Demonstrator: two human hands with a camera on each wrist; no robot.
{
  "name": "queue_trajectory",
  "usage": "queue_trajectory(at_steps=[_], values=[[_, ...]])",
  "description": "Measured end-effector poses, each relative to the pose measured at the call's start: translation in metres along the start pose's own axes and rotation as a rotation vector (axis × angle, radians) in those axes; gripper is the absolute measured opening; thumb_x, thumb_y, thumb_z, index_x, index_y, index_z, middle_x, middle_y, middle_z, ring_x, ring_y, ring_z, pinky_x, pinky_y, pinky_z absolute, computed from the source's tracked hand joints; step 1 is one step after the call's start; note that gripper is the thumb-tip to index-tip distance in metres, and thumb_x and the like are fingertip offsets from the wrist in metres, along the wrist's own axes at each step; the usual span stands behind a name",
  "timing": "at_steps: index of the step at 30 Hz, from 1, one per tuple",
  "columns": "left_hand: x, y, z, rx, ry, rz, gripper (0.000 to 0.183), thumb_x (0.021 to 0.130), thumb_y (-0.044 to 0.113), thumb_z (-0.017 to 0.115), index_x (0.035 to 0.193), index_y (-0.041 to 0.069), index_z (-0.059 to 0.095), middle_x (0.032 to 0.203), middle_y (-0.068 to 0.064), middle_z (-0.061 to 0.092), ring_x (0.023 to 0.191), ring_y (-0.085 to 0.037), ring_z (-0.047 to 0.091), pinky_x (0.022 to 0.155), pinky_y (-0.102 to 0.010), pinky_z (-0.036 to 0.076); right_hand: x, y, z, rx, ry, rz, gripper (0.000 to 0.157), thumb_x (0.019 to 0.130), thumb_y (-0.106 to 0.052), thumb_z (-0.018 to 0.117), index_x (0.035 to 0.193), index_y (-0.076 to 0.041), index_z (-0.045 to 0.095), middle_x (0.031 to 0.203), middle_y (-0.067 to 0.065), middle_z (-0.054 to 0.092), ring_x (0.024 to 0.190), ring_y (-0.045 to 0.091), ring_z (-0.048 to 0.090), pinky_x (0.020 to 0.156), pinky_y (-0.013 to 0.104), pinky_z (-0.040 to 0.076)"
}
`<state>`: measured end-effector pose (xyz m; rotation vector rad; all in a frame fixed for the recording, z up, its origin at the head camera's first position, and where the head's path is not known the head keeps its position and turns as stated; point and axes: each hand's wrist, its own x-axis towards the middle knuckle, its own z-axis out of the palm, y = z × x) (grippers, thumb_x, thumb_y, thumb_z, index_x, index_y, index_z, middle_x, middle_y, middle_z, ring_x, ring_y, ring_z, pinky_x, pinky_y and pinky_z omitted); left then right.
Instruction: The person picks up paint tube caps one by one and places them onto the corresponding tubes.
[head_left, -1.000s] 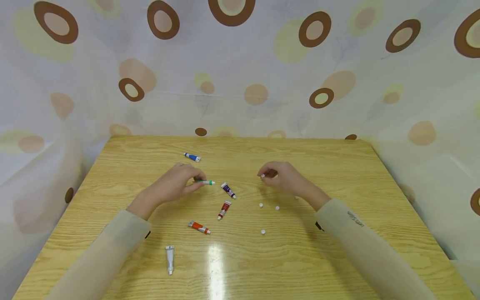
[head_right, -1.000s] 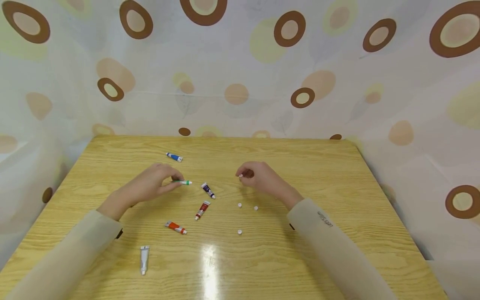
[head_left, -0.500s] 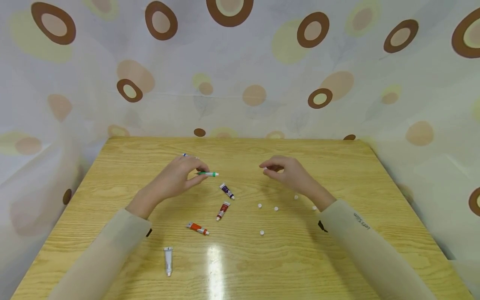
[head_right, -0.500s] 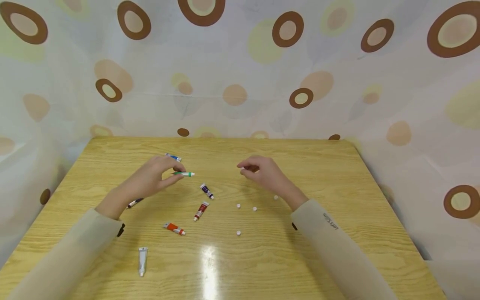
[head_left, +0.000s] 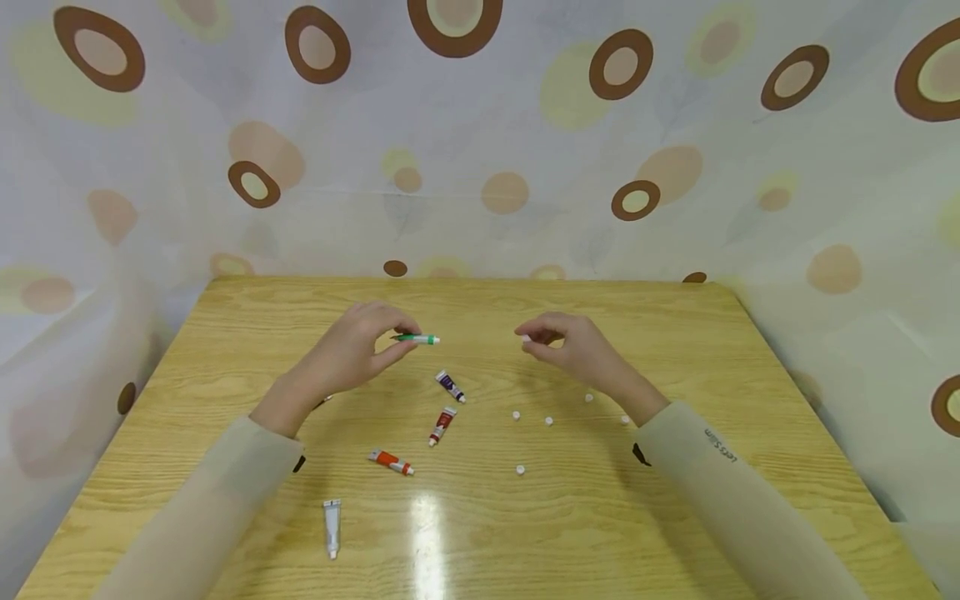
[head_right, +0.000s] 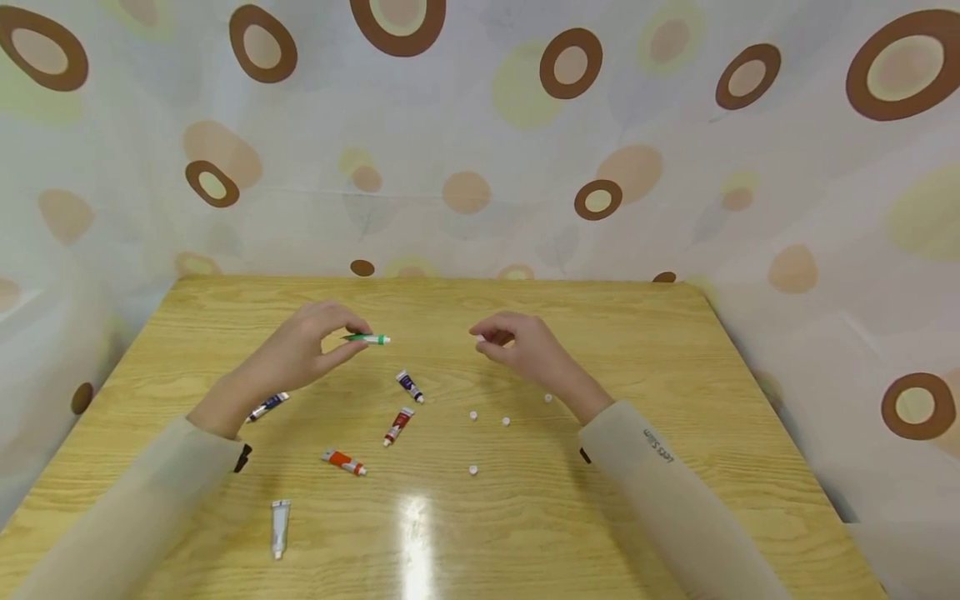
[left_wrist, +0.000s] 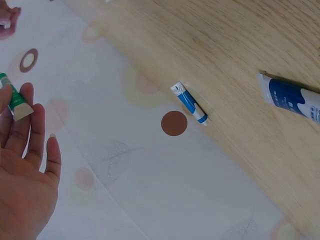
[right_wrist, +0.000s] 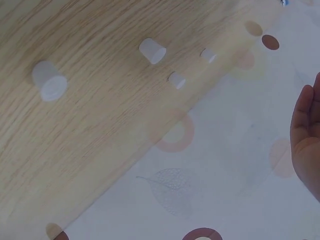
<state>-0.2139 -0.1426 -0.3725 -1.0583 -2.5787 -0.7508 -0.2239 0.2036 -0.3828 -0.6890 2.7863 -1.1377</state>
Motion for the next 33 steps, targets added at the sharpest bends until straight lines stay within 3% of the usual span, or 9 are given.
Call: queue_trajectory(at_steps=[11, 21, 29, 33], values=[[0.006, 0.005, 0.003, -0.005, 0.052, 0.027, 0.010, 0.094, 0.018, 0.077, 0.102, 0.013, 0.074, 0.098, -0.001, 0.075, 0.095, -0.019, 0.067, 0.096, -0.049, 0.053, 0.000, -0.005, 0.000, 0.069, 0.125, -0.030, 0.011, 0.096, -0.015, 0.074, 0.105, -0.011, 0.069, 0.095, 0.005, 0.075, 0.085, 0.017, 0.070, 0.081, 0.041, 0.059], [0.013, 0.010, 0.007, -0.014, 0.122, 0.041, 0.012, 0.091, 0.016, 0.080, 0.101, 0.011, 0.074, 0.092, -0.001, 0.075, 0.088, -0.018, 0.065, 0.089, -0.044, 0.053, 0.002, -0.005, 0.001, 0.085, 0.183, -0.065, 0.013, 0.096, -0.012, 0.073, 0.109, -0.007, 0.073, 0.101, 0.008, 0.076, 0.088, 0.015, 0.071, 0.085, 0.044, 0.060], [0.018, 0.015, 0.009, -0.051, 0.179, 0.025, 0.013, 0.089, 0.016, 0.081, 0.100, 0.010, 0.077, 0.088, -0.002, 0.075, 0.084, -0.018, 0.064, 0.083, -0.041, 0.053, 0.002, -0.009, 0.003, 0.093, 0.224, -0.064, 0.017, 0.097, -0.016, 0.073, 0.112, -0.009, 0.076, 0.103, 0.009, 0.078, 0.094, 0.024, 0.076, 0.076, 0.022, 0.059], [0.021, 0.016, 0.010, -0.070, 0.195, 0.011, 0.014, 0.089, 0.017, 0.082, 0.101, 0.010, 0.077, 0.087, -0.002, 0.075, 0.084, -0.018, 0.065, 0.083, -0.040, 0.053, 0.003, -0.012, 0.004, 0.120, 0.235, -0.076, 0.018, 0.097, -0.015, 0.073, 0.113, -0.008, 0.076, 0.104, 0.011, 0.079, 0.096, 0.026, 0.076, 0.076, 0.018, 0.058]])
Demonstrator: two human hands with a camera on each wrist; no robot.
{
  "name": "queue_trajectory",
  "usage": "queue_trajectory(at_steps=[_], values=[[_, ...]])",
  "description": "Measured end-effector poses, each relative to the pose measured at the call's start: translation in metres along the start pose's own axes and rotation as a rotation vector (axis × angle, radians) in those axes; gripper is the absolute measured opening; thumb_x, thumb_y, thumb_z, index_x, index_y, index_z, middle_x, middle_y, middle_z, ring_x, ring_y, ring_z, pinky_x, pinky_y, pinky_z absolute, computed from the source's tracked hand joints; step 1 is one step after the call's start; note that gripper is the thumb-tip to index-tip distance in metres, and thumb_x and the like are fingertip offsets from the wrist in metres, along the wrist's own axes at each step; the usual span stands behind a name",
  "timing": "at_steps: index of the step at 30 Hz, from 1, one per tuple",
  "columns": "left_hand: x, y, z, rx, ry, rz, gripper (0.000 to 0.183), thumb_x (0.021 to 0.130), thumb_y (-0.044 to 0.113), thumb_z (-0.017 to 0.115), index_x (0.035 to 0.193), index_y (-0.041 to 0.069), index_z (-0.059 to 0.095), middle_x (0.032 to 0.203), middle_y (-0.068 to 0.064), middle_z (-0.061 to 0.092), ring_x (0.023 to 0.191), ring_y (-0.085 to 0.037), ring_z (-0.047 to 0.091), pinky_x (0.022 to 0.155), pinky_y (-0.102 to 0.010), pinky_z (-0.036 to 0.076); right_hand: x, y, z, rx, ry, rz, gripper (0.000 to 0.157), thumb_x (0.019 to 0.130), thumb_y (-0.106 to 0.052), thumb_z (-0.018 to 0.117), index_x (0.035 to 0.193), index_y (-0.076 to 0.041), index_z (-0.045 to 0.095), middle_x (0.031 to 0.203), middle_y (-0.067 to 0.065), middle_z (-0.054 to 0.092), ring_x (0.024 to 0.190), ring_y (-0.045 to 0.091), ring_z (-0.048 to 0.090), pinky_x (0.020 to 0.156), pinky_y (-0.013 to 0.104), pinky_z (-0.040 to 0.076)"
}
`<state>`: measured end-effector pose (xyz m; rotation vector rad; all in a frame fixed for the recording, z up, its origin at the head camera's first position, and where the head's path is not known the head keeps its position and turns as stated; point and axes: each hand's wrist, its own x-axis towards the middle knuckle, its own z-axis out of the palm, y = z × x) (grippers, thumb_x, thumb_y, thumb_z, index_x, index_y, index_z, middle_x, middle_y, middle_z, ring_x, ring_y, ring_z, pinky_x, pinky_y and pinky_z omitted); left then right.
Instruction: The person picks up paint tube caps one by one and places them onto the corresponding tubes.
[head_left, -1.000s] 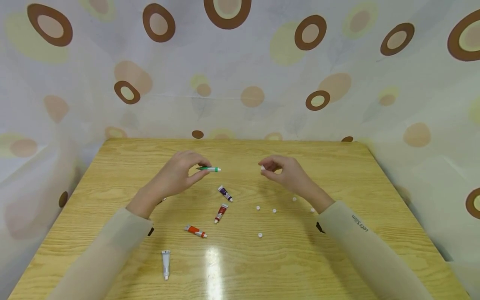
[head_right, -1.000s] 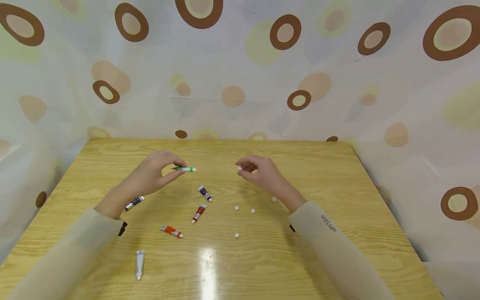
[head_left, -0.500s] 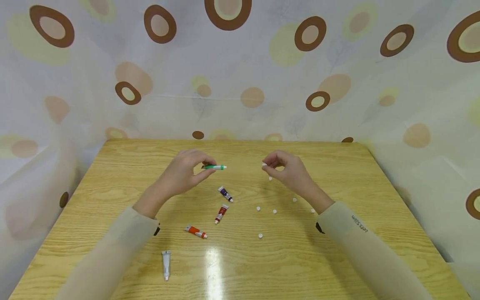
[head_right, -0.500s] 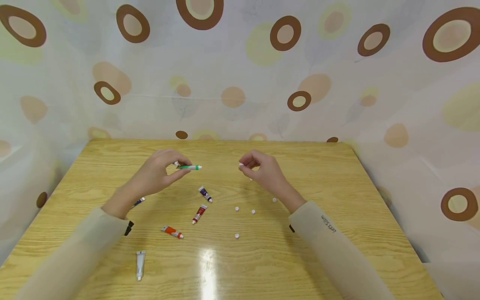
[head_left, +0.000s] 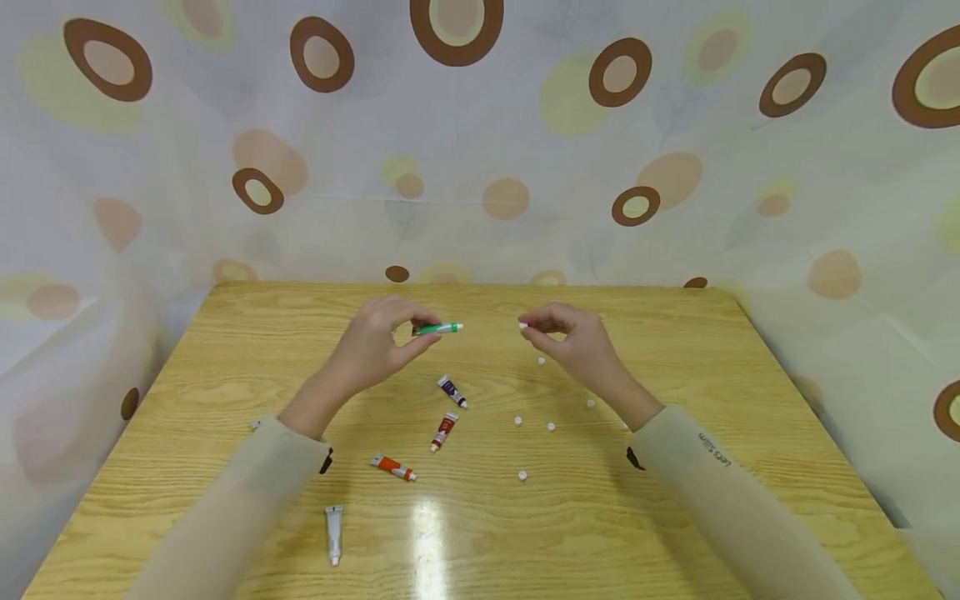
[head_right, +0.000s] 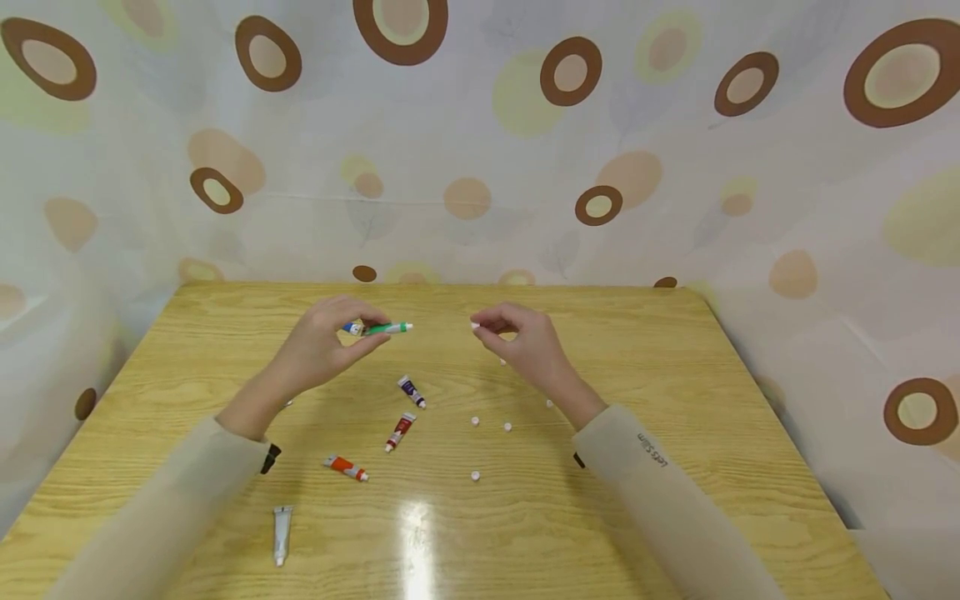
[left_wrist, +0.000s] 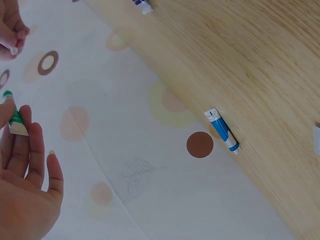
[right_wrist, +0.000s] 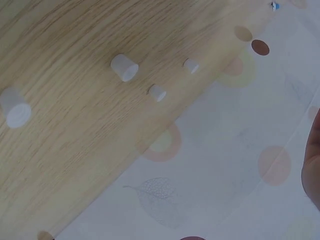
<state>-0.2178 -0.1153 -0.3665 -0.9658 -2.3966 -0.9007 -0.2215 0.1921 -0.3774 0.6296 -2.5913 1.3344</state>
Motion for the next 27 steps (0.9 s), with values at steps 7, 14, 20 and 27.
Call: queue_trajectory(at_steps=[7, 14, 20, 27], values=[[0.004, 0.005, 0.004, -0.030, 0.008, 0.008, 0.014, 0.088, 0.015, 0.083, 0.100, 0.010, 0.078, 0.087, -0.001, 0.076, 0.084, -0.016, 0.065, 0.087, -0.040, 0.054, 0.001, -0.007, 0.007, 0.032, 0.001, -0.028, 0.017, 0.096, -0.014, 0.074, 0.111, -0.006, 0.077, 0.102, 0.011, 0.079, 0.093, 0.026, 0.076, 0.069, 0.020, 0.058], [0.007, 0.010, 0.009, -0.038, -0.016, 0.016, 0.014, 0.089, 0.016, 0.082, 0.101, 0.010, 0.078, 0.088, -0.001, 0.076, 0.085, -0.017, 0.066, 0.092, -0.043, 0.054, 0.003, -0.015, 0.017, 0.023, -0.011, -0.057, 0.016, 0.095, -0.015, 0.075, 0.109, -0.007, 0.077, 0.105, 0.008, 0.078, 0.094, 0.022, 0.076, 0.079, 0.022, 0.060], [0.009, 0.011, 0.015, -0.033, -0.024, 0.039, 0.012, 0.090, 0.016, 0.081, 0.101, 0.010, 0.078, 0.089, -0.001, 0.076, 0.084, -0.016, 0.066, 0.087, -0.040, 0.055, 0.003, -0.019, 0.021, 0.031, -0.024, -0.074, 0.014, 0.095, -0.012, 0.075, 0.108, -0.007, 0.077, 0.105, 0.008, 0.078, 0.093, 0.021, 0.076, 0.080, 0.025, 0.061], [0.010, 0.013, 0.019, -0.044, -0.011, 0.071, 0.011, 0.088, 0.015, 0.082, 0.097, 0.010, 0.078, 0.087, -0.001, 0.076, 0.081, -0.016, 0.066, 0.089, -0.041, 0.055, 0.001, -0.020, 0.025, 0.056, -0.034, -0.092, 0.013, 0.094, -0.009, 0.075, 0.107, -0.006, 0.076, 0.104, 0.009, 0.078, 0.092, 0.021, 0.075, 0.083, 0.034, 0.062]])
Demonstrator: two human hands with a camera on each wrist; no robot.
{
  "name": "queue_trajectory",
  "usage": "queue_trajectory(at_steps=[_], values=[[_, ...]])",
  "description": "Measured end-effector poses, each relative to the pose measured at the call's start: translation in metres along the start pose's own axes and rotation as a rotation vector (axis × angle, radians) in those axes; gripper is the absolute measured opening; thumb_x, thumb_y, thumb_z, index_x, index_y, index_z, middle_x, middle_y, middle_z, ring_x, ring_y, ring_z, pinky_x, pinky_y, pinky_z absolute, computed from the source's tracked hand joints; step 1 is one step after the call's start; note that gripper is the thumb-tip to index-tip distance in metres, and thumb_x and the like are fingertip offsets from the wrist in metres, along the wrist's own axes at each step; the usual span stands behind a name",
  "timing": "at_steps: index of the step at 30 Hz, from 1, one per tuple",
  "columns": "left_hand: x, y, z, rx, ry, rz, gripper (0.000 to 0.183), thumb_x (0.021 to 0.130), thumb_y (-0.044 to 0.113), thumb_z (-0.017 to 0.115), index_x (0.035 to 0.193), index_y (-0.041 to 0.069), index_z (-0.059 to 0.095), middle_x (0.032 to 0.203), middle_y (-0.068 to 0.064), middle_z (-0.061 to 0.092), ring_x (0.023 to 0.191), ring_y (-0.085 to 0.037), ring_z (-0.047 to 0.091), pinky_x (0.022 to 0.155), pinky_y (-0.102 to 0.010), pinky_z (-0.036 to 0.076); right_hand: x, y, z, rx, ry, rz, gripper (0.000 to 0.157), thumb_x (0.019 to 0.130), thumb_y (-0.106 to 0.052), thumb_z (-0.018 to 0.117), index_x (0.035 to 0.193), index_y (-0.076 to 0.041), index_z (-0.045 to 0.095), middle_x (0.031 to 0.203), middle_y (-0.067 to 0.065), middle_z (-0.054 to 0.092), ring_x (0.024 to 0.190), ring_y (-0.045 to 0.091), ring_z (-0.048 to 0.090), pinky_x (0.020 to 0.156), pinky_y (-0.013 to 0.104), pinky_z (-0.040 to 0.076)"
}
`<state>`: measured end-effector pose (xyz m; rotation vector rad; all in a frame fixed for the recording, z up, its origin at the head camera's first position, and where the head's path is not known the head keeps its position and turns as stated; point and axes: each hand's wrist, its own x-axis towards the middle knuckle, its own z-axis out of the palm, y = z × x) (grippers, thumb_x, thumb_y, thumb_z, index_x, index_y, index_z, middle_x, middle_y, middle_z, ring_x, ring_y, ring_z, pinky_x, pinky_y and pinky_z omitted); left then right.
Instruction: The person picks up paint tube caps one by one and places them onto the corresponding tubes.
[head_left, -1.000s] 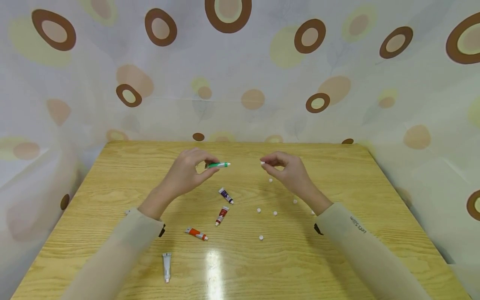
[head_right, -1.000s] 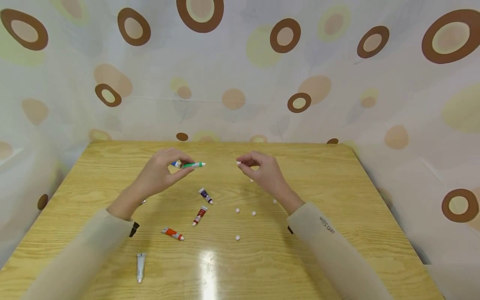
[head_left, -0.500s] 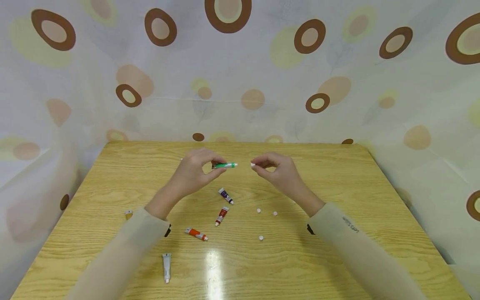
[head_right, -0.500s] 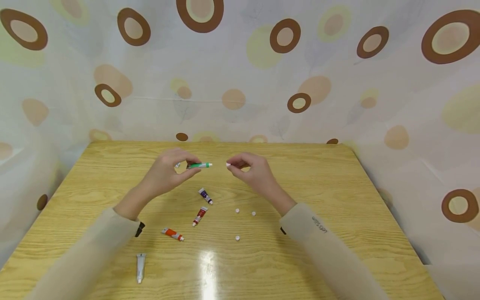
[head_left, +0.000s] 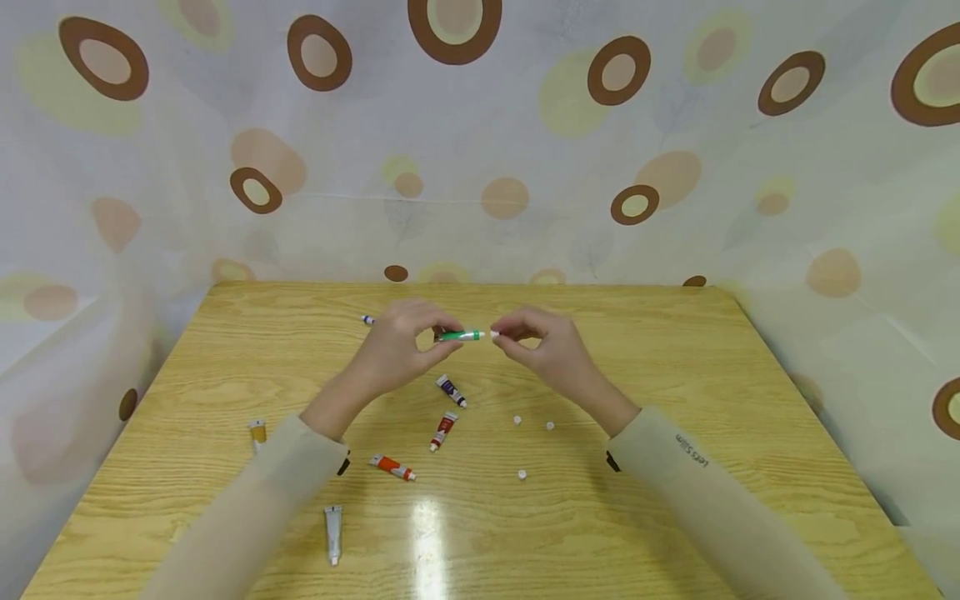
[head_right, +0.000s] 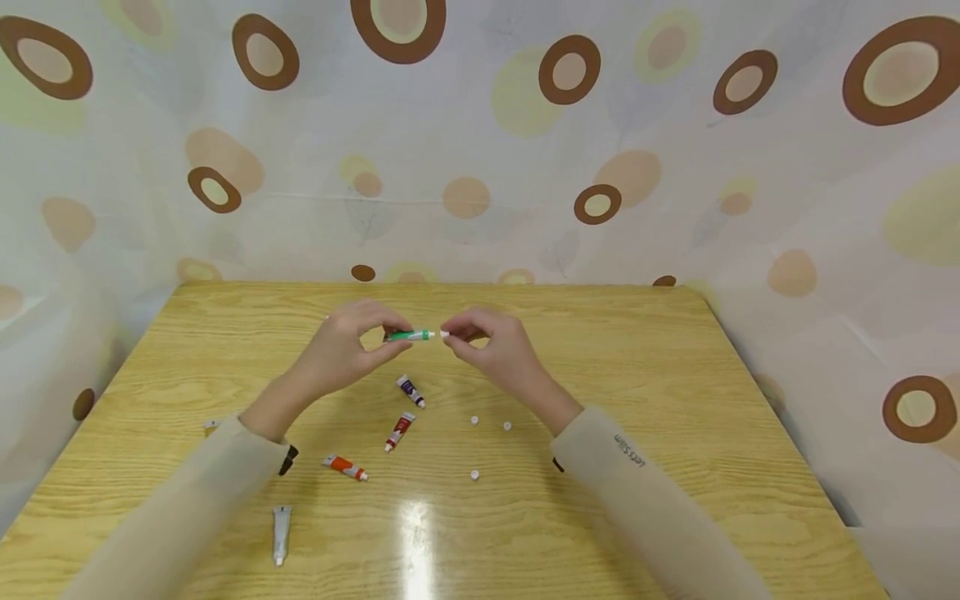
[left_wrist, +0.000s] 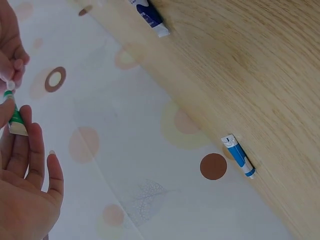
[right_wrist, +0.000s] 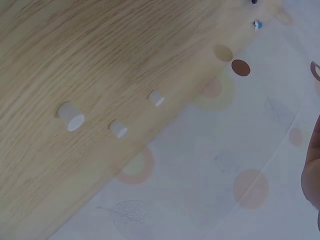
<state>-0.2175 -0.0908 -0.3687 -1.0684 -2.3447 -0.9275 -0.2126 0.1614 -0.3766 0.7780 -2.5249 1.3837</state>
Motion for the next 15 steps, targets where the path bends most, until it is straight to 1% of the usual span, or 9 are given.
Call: queue_trajectory(at_steps=[2, 7, 15], values=[[-0.0005, -0.0005, 0.0015, -0.003, -0.001, 0.007, 0.011, 0.088, 0.015, 0.083, 0.096, 0.010, 0.078, 0.086, -0.001, 0.076, 0.080, -0.015, 0.066, 0.089, -0.042, 0.055, -0.0007, 0.0006, 0.0018, 0.006, 0.000, -0.010, 0.013, 0.094, -0.008, 0.075, 0.107, -0.007, 0.076, 0.103, 0.009, 0.077, 0.091, 0.021, 0.075, 0.083, 0.032, 0.062], [-0.0019, -0.0012, 0.0043, -0.004, -0.006, 0.009, 0.011, 0.088, 0.016, 0.083, 0.097, 0.011, 0.078, 0.088, 0.000, 0.077, 0.081, -0.015, 0.066, 0.085, -0.039, 0.054, -0.0018, 0.0025, 0.0049, 0.006, 0.003, -0.047, 0.013, 0.094, -0.007, 0.075, 0.107, -0.006, 0.076, 0.102, 0.009, 0.077, 0.090, 0.020, 0.075, 0.083, 0.025, 0.061], [-0.0025, -0.0031, 0.0067, -0.014, -0.017, -0.003, 0.011, 0.089, 0.017, 0.082, 0.098, 0.012, 0.079, 0.089, 0.000, 0.077, 0.081, -0.014, 0.065, 0.085, -0.039, 0.054, -0.0005, 0.0023, 0.0071, -0.010, 0.001, -0.063, 0.012, 0.094, -0.006, 0.075, 0.105, -0.007, 0.077, 0.101, 0.008, 0.077, 0.089, 0.019, 0.075, 0.083, 0.028, 0.062]])
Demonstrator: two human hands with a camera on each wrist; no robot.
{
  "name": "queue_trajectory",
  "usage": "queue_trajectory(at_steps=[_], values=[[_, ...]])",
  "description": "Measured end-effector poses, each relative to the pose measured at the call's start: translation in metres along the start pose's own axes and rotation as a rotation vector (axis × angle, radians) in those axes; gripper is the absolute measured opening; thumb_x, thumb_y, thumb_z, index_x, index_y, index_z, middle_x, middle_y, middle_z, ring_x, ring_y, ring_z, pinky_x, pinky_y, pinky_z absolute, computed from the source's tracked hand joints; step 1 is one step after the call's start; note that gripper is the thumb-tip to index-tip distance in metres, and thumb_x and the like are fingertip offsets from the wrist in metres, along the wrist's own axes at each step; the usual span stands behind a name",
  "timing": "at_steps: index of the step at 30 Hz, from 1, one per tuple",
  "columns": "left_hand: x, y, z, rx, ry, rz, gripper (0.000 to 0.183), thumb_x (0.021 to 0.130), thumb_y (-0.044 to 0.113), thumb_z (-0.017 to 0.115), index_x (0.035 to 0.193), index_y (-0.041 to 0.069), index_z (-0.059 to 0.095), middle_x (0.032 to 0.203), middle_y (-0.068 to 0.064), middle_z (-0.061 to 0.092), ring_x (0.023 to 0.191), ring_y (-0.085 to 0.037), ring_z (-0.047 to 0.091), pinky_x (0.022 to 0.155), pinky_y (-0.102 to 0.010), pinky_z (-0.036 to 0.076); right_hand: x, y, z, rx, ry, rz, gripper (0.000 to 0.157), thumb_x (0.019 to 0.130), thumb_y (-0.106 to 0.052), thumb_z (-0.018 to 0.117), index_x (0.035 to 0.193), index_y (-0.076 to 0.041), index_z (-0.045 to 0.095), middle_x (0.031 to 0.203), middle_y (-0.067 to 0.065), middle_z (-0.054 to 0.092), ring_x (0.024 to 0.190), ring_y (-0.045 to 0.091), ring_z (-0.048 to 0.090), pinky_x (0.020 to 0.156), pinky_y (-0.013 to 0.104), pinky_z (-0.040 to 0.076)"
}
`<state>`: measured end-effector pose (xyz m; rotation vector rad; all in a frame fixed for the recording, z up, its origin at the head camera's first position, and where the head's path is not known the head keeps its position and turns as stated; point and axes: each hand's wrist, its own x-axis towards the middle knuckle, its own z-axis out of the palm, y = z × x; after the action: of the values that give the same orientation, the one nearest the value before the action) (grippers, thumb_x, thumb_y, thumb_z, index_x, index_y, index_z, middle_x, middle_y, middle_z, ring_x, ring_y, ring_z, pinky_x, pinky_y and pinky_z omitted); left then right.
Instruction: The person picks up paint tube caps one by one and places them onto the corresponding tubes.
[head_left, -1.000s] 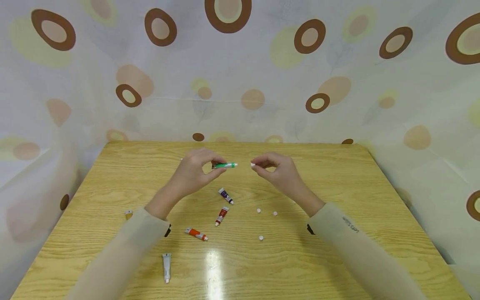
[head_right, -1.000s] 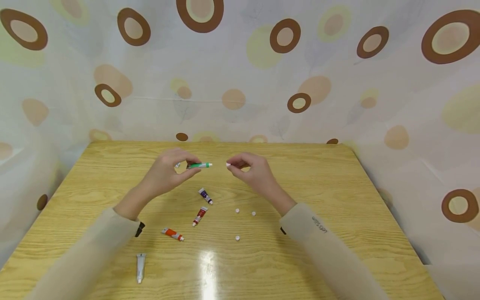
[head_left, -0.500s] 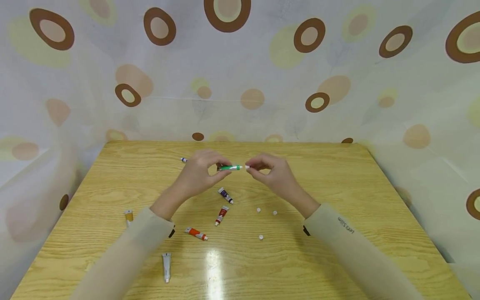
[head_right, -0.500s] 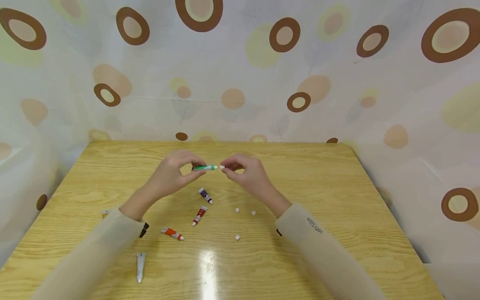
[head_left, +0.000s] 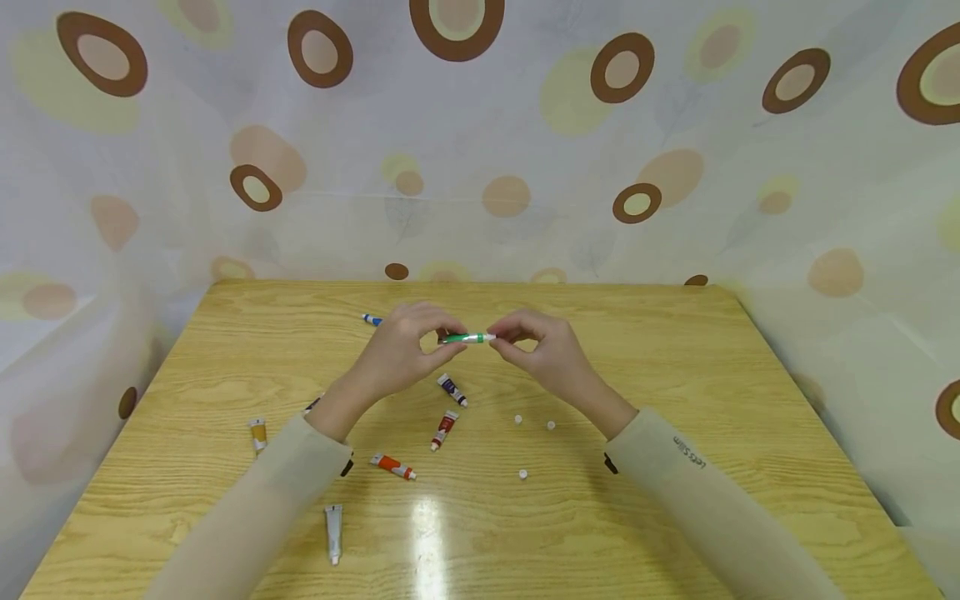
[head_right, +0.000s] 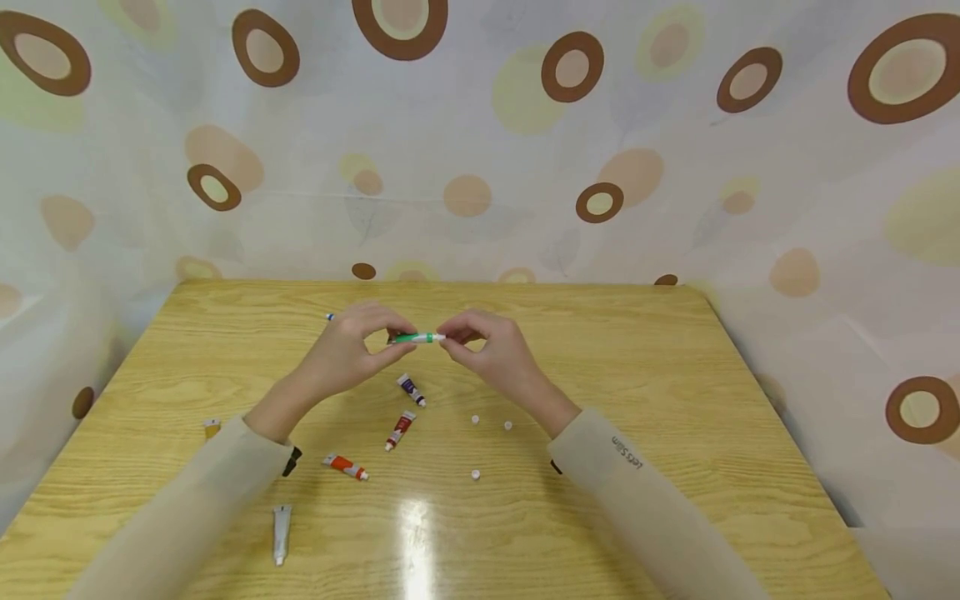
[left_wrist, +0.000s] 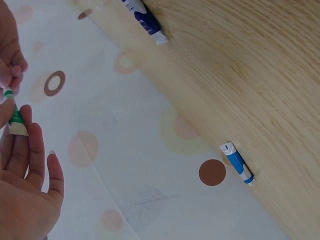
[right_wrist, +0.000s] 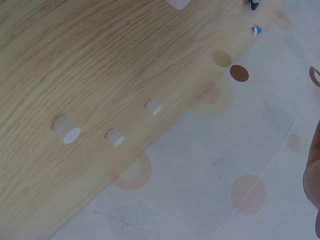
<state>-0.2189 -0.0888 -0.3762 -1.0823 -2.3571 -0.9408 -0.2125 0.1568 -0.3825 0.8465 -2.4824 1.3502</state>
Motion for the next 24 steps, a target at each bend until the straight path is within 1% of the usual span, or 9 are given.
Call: queue_trajectory(at_steps=[1, 8, 12, 14, 19, 24], values=[[0.0002, 0.0001, 0.0001, -0.001, -0.001, -0.004, 0.011, 0.089, 0.017, 0.082, 0.098, 0.012, 0.079, 0.089, 0.001, 0.077, 0.081, -0.014, 0.065, 0.086, -0.039, 0.054, 0.0000, -0.0005, 0.0003, 0.000, -0.001, -0.001, 0.012, 0.094, -0.007, 0.075, 0.105, -0.007, 0.077, 0.101, 0.008, 0.077, 0.089, 0.019, 0.075, 0.083, 0.030, 0.062], [0.0005, 0.0005, 0.0008, -0.004, -0.008, -0.018, 0.010, 0.091, 0.019, 0.081, 0.097, 0.013, 0.079, 0.089, 0.001, 0.077, 0.081, -0.013, 0.066, 0.087, -0.040, 0.054, -0.0010, -0.0035, 0.0008, -0.006, 0.000, -0.018, 0.011, 0.094, -0.006, 0.074, 0.105, -0.007, 0.076, 0.100, 0.007, 0.076, 0.089, 0.019, 0.074, 0.083, 0.031, 0.062], [0.0007, 0.0020, 0.0002, -0.001, -0.013, -0.031, 0.010, 0.090, 0.020, 0.081, 0.097, 0.013, 0.079, 0.089, 0.001, 0.077, 0.081, -0.014, 0.066, 0.088, -0.041, 0.054, -0.0015, -0.0038, 0.0010, -0.011, 0.010, -0.044, 0.010, 0.093, -0.004, 0.075, 0.103, -0.005, 0.076, 0.099, 0.008, 0.076, 0.087, 0.019, 0.074, 0.083, 0.036, 0.063], [0.0010, 0.0027, 0.0000, 0.000, -0.014, -0.036, 0.011, 0.090, 0.019, 0.082, 0.097, 0.013, 0.079, 0.089, 0.001, 0.077, 0.081, -0.013, 0.066, 0.088, -0.042, 0.054, -0.0015, -0.0034, 0.0012, -0.016, 0.013, -0.056, 0.010, 0.093, -0.004, 0.075, 0.103, -0.005, 0.076, 0.099, 0.008, 0.076, 0.087, 0.020, 0.074, 0.082, 0.035, 0.063], [0.0012, 0.0035, -0.0003, 0.002, -0.014, -0.047, 0.012, 0.087, 0.018, 0.084, 0.097, 0.013, 0.079, 0.089, 0.001, 0.078, 0.081, -0.013, 0.066, 0.087, -0.041, 0.054, -0.0017, -0.0018, 0.0014, -0.025, 0.011, -0.075, 0.009, 0.093, -0.005, 0.075, 0.103, -0.005, 0.076, 0.098, 0.008, 0.076, 0.087, 0.020, 0.075, 0.080, 0.028, 0.063], [0.0008, 0.0054, -0.0016, 0.018, -0.016, -0.047, 0.014, 0.088, 0.019, 0.084, 0.099, 0.012, 0.081, 0.091, 0.000, 0.079, 0.084, -0.015, 0.068, 0.090, -0.043, 0.055, -0.0015, -0.0024, 0.0015, -0.029, 0.005, -0.068, 0.009, 0.094, -0.007, 0.075, 0.103, -0.006, 0.077, 0.099, 0.008, 0.077, 0.087, 0.019, 0.075, 0.081, 0.026, 0.062]])
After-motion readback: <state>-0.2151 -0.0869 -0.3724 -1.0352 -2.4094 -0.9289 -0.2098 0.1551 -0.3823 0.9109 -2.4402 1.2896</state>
